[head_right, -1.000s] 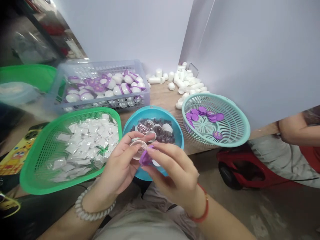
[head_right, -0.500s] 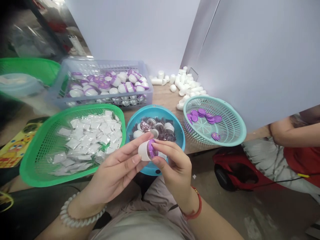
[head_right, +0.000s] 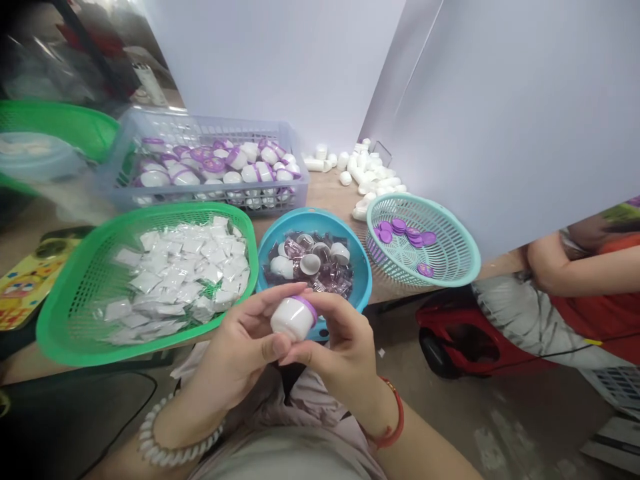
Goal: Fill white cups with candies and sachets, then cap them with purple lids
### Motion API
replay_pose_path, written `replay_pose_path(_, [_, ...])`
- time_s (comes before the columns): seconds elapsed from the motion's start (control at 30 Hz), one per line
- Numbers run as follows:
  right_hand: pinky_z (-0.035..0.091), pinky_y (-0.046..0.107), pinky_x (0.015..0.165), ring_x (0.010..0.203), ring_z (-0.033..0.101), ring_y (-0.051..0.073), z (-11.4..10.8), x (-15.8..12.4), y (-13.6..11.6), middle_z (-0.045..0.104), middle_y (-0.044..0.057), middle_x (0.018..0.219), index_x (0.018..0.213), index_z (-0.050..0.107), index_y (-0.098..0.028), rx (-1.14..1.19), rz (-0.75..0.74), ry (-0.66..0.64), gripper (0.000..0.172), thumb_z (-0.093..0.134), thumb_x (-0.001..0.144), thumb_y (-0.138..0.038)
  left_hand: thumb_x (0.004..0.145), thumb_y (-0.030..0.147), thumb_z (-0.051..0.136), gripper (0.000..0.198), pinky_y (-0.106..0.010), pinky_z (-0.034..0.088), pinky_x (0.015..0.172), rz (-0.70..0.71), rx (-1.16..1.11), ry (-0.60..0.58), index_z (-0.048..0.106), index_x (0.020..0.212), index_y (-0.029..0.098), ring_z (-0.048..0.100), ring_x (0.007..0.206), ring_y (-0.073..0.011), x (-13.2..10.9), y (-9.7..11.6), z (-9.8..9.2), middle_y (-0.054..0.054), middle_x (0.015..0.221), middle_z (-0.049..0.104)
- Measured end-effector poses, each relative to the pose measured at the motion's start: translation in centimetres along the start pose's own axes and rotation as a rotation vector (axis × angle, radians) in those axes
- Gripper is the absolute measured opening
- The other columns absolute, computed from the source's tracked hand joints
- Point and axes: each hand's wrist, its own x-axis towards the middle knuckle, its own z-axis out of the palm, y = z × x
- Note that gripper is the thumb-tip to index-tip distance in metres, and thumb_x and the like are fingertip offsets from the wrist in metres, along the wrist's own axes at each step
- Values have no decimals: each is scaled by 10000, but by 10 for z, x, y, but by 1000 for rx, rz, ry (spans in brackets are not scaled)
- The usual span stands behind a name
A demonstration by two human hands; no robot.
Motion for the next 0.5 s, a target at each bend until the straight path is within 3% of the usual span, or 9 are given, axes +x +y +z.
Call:
replay_pose_path(0.13, [630,269,871,939,763,183,-1,-2,0,815,16,1036,1182,806,-323,13,11,-27,389,943,819,-355,849,395,914,355,-133,578,913,-44,-75,-20,859,1178,275,769,1024,-128,-4,5,-2,-41,1156,855])
replay_pose_path(0.37, [536,356,1149,1347,656,229,7,-11,-2,694,37,1445,1481,628,-395,-61,9,-168,505,728,1014,-230,837,265,920,314,-110,580,939,-57,-274,25,864,1145,258,787,1022,-100,-5,6,-2,-8,1187,854])
replay_pose_path(0.5, [471,361,1223,1431,579,215,15,-12,-4,604,35,1550,1574,522,-395,-109,-27,-213,547,621,1069,-209,806,242,944,264,-106,602,874,-15,-279,64,878,1061,252,792,965,-94,-4,2,-4,5,1093,869])
